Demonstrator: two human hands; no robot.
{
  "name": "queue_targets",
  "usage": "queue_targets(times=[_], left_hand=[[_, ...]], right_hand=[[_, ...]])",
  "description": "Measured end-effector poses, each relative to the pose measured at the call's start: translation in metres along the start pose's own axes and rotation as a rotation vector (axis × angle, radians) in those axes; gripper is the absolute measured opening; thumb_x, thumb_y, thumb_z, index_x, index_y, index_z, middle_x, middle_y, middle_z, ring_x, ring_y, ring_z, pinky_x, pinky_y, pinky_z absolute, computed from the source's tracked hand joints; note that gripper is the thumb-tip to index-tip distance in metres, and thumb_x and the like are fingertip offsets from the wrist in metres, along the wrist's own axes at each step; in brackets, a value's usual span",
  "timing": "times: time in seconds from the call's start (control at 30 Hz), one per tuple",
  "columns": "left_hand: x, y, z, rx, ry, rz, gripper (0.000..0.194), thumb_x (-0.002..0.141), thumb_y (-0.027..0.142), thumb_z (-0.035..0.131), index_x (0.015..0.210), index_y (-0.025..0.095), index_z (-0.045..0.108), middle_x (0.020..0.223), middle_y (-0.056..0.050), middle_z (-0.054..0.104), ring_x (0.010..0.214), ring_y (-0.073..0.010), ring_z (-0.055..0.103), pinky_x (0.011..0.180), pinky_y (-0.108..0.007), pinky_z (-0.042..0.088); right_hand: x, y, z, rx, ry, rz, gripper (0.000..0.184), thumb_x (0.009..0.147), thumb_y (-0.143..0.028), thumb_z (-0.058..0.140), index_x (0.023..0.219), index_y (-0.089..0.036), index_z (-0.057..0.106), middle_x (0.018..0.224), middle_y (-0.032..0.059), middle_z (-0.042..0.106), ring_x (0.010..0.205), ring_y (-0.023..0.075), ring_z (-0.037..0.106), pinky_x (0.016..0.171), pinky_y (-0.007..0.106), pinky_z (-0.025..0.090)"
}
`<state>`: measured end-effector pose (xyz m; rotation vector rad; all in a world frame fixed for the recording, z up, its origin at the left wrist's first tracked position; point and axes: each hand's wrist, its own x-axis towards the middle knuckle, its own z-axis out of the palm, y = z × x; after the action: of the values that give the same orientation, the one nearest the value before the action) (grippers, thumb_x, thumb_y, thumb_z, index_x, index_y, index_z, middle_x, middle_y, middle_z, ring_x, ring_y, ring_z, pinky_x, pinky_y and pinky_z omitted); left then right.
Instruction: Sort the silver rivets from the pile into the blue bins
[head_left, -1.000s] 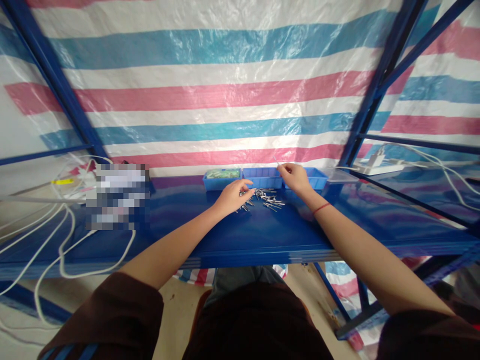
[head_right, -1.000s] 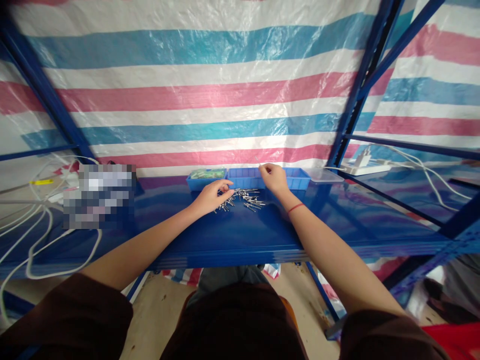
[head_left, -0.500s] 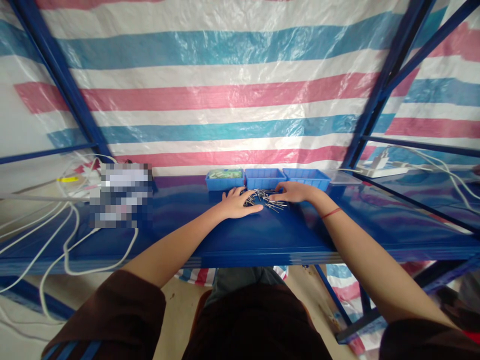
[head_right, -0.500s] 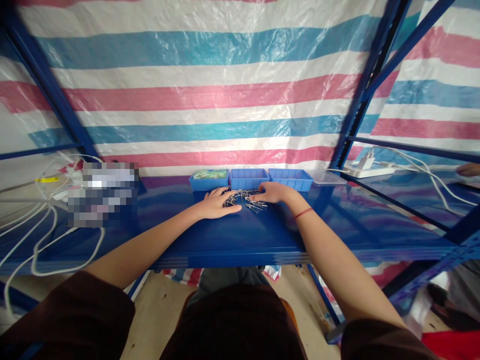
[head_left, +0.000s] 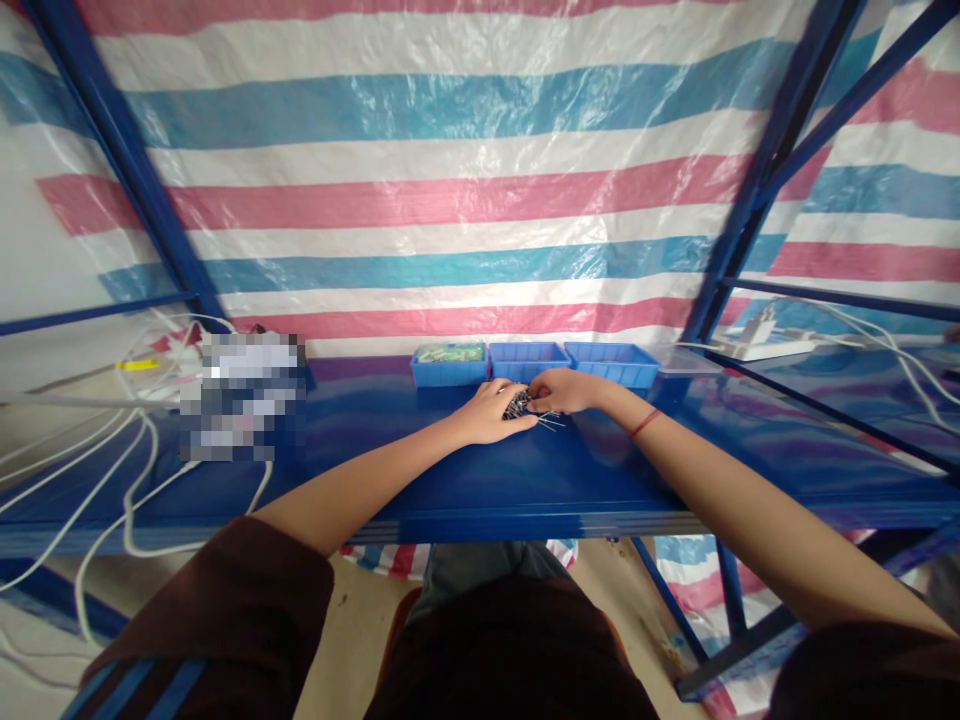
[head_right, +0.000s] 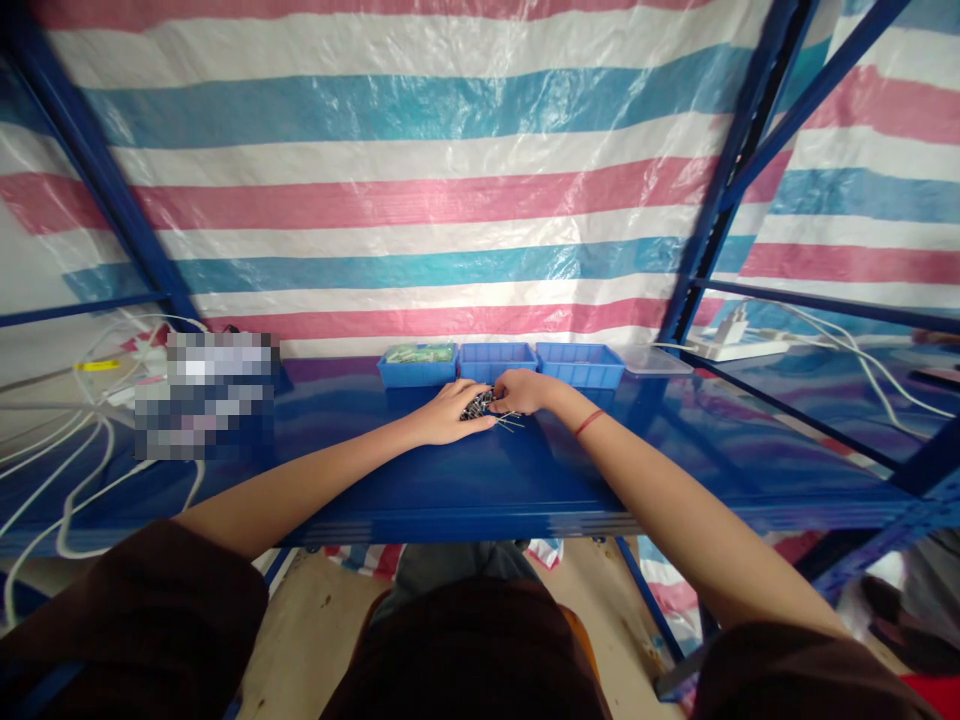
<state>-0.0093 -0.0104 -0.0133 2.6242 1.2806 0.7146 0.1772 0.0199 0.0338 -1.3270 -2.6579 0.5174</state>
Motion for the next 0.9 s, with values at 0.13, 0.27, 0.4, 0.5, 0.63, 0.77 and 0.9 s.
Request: queue_targets(times=[0.13, 0.27, 0.4, 0.5, 0.63, 0.77, 0.9], left_hand=[[0.015, 0.004, 0.004, 0.007, 0.017, 0.064, 0.055, 0.073, 0.053, 0.060, 0.117, 0.020, 0.051, 0.115, -0.010, 0.056, 0.111, -0.0272, 0.050, 0.097, -0.042, 0.038], [0.020, 0.003, 0.004, 0.020, 0.073, 0.076, 0.048, 0.073, 0.047, 0.063, 0.111, 0.020, 0.053, 0.110, -0.009, 0.060, 0.105, -0.0264, 0.054, 0.092, -0.041, 0.042], [0.016, 0.000, 0.003, 0.049, 0.117, -0.005, 0.047, 0.075, 0.046, 0.061, 0.114, 0.020, 0.053, 0.111, -0.008, 0.061, 0.106, -0.0271, 0.055, 0.090, -0.041, 0.043], [0.014, 0.000, 0.001, 0.047, 0.159, -0.068, 0.048, 0.078, 0.049, 0.056, 0.115, 0.019, 0.053, 0.110, -0.008, 0.063, 0.105, -0.0285, 0.055, 0.089, -0.043, 0.044], [0.015, -0.001, -0.002, -0.037, 0.257, -0.059, 0.045, 0.081, 0.043, 0.056, 0.117, 0.017, 0.054, 0.108, -0.009, 0.065, 0.104, -0.0238, 0.057, 0.091, -0.038, 0.044], [0.016, 0.001, -0.006, -0.093, 0.281, -0.004, 0.022, 0.082, 0.029, 0.055, 0.098, 0.017, 0.064, 0.096, -0.006, 0.068, 0.092, -0.0192, 0.062, 0.084, -0.032, 0.047], [0.017, 0.003, -0.008, -0.218, 0.365, -0.024, 0.018, 0.085, 0.025, 0.051, 0.085, 0.017, 0.067, 0.084, -0.003, 0.070, 0.078, -0.0152, 0.063, 0.075, -0.027, 0.048]], right_hand=[[0.006, 0.002, -0.014, -0.037, -0.086, -0.048, 0.017, 0.068, -0.032, 0.064, 0.069, -0.015, 0.067, 0.058, 0.0030, 0.063, 0.051, 0.0137, 0.055, 0.049, 0.024, 0.038], [0.008, 0.011, -0.015, -0.038, -0.041, -0.087, 0.017, 0.068, -0.027, 0.059, 0.073, -0.015, 0.069, 0.060, 0.0023, 0.064, 0.057, 0.0154, 0.057, 0.053, 0.024, 0.040], [0.005, 0.018, -0.006, 0.020, 0.082, -0.082, 0.021, 0.070, -0.022, 0.053, 0.081, -0.015, 0.069, 0.072, 0.0030, 0.068, 0.064, 0.0152, 0.060, 0.059, 0.024, 0.042], [0.001, 0.017, -0.004, 0.011, 0.203, -0.049, 0.020, 0.071, -0.020, 0.052, 0.081, -0.014, 0.068, 0.075, 0.0042, 0.068, 0.067, 0.0155, 0.060, 0.062, 0.024, 0.043], [-0.004, 0.011, -0.003, 0.129, 0.294, -0.064, 0.020, 0.074, -0.022, 0.051, 0.084, -0.014, 0.066, 0.070, 0.0042, 0.066, 0.063, 0.0144, 0.058, 0.060, 0.025, 0.044], [-0.005, 0.004, -0.002, 0.379, 0.315, -0.106, 0.022, 0.076, -0.029, 0.054, 0.087, -0.012, 0.063, 0.073, 0.0053, 0.064, 0.060, 0.0122, 0.056, 0.056, 0.025, 0.045], [-0.002, 0.002, 0.002, 0.546, 0.299, -0.080, 0.022, 0.077, -0.034, 0.057, 0.085, -0.014, 0.062, 0.078, 0.0056, 0.063, 0.061, 0.0107, 0.055, 0.054, 0.023, 0.044]])
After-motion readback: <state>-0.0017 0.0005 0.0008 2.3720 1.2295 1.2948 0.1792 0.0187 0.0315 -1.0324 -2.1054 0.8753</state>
